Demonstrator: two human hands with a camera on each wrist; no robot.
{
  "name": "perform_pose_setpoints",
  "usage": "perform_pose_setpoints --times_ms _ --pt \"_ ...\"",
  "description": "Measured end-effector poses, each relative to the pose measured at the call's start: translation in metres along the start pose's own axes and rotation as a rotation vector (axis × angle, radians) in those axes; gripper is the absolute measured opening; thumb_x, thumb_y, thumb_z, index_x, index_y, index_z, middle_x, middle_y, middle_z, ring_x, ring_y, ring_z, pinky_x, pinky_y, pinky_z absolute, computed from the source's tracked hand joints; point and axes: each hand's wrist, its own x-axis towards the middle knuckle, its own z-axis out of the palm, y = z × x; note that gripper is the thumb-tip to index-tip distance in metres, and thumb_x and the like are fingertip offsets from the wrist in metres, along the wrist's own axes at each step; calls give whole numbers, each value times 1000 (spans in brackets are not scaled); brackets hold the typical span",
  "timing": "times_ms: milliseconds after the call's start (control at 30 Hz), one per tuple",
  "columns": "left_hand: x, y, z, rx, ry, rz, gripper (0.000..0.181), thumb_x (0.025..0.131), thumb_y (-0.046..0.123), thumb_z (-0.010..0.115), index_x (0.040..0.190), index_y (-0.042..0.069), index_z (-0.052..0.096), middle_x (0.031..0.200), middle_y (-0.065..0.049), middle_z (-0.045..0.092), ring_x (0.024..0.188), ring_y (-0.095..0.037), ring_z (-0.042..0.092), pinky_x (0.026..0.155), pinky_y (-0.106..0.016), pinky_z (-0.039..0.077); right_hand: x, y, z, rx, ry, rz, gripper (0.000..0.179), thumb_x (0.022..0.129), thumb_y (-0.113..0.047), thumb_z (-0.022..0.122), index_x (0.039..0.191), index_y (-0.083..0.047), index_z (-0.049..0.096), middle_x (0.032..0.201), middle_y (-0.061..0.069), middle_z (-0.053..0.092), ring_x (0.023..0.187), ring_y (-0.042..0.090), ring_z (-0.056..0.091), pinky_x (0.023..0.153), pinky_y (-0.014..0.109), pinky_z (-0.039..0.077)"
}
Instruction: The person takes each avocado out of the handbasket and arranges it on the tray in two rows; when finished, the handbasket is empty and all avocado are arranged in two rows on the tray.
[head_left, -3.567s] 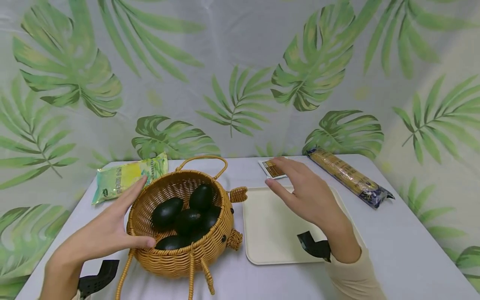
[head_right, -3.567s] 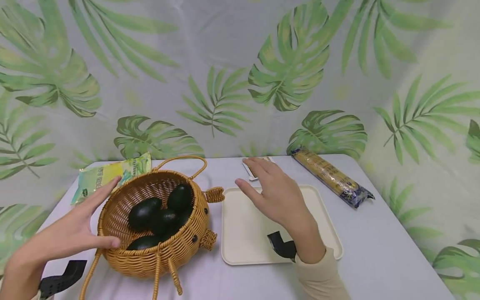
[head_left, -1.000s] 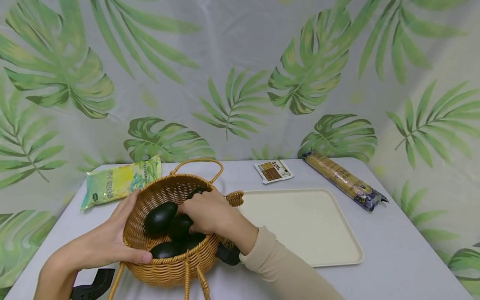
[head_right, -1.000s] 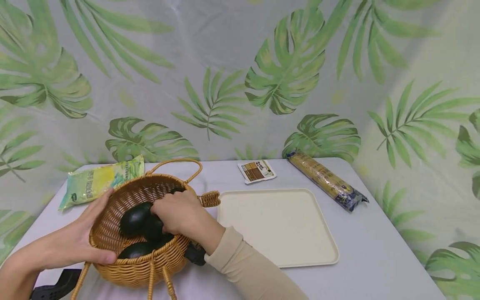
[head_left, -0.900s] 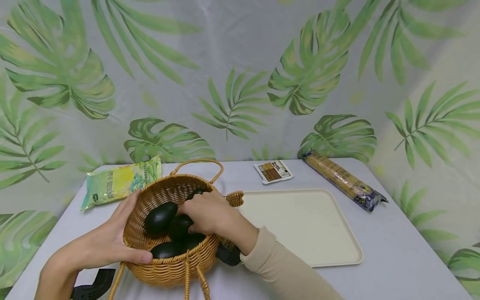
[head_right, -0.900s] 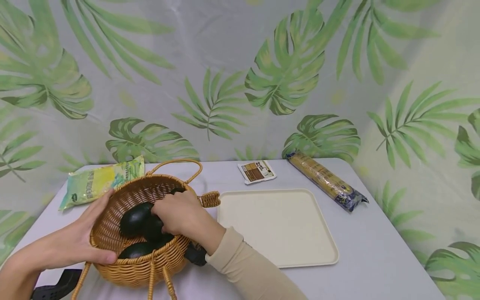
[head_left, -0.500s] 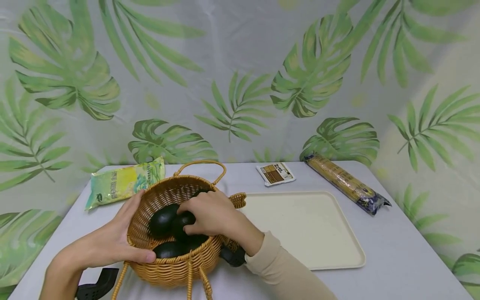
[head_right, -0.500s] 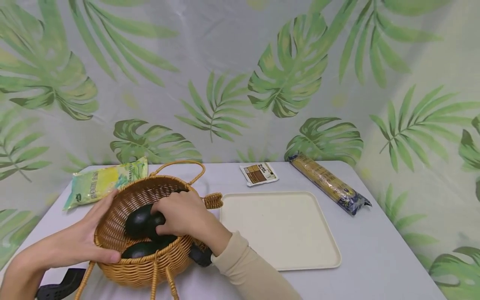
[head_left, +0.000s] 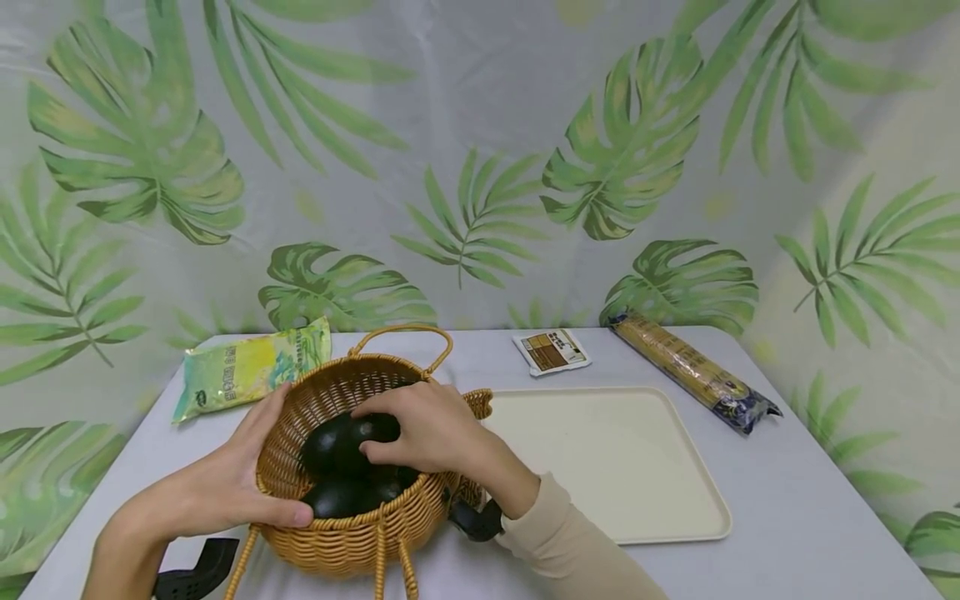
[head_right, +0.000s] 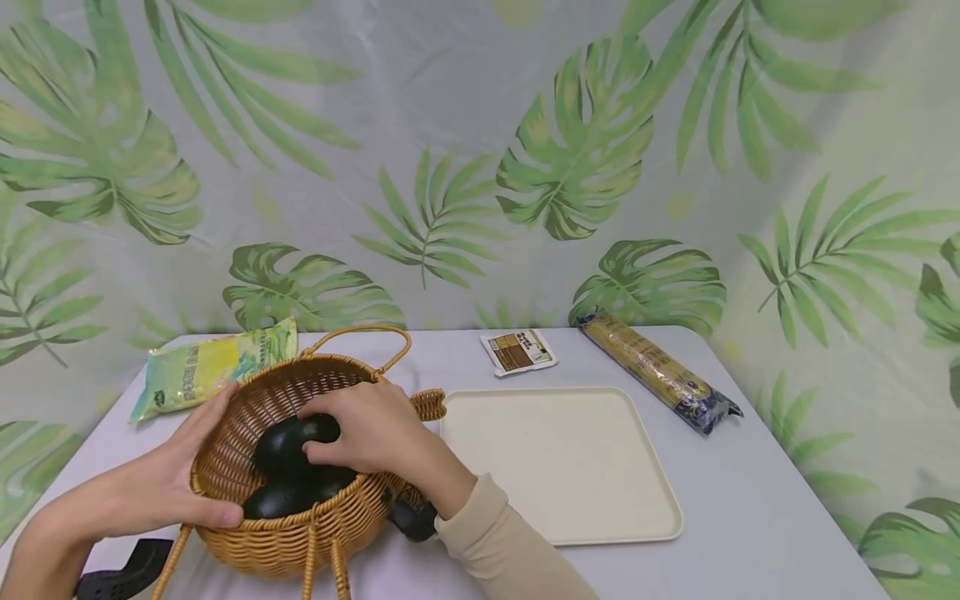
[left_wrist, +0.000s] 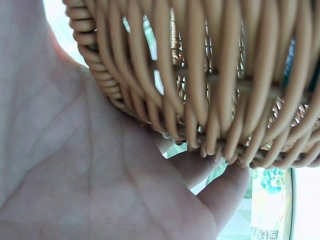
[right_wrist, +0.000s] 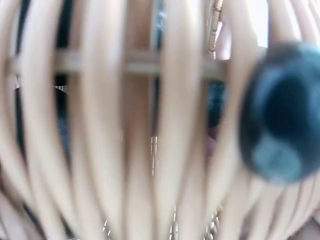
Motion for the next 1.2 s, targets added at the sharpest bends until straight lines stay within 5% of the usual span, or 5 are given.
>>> perform_pose_setpoints --times_ms 267,500,667,933,1200 --pt "0 2 1 5 4 5 130 86 35 82 163 23 -22 168 -28 -17 149 -64 -1 95 -86 28 -8 6 -1 216 57 -54 39 95 -32 73 133 -23 72 85 -8 70 49 6 27 50 19 25" --pt "1 -1 2 15 0 6 129 87 36 82 163 22 -22 167 -30 -17 148 -66 -1 94 -86 29 -17 12 -1 449 141 -75 38 95 -24 74 132 -16 72 117 -1 76 84 10 67 72 24 54" --pt "1 -2 2 8 1 4 129 87 37 82 163 24 -22 167 -30 -16 148 -65 0 94 -85 31 -22 15 -3 568 219 -60 37 94 -21 76 130 -18 73 117 -2 76 96 7 70 82 35 60" --pt "1 -3 2 13 14 12 131 86 35 83 163 27 -22 168 -29 -15 148 -65 1 94 -85 32 -32 19 -13 659 308 -45 35 93 -17 76 128 -15 73 122 -1 75 106 7 70 93 40 59" --pt "1 -4 3 16 10 22 131 86 34 83 163 28 -22 168 -30 -16 148 -65 -1 94 -86 30 -47 27 -28 623 407 -73 34 95 -13 74 129 -12 73 127 1 73 113 16 70 97 41 57"
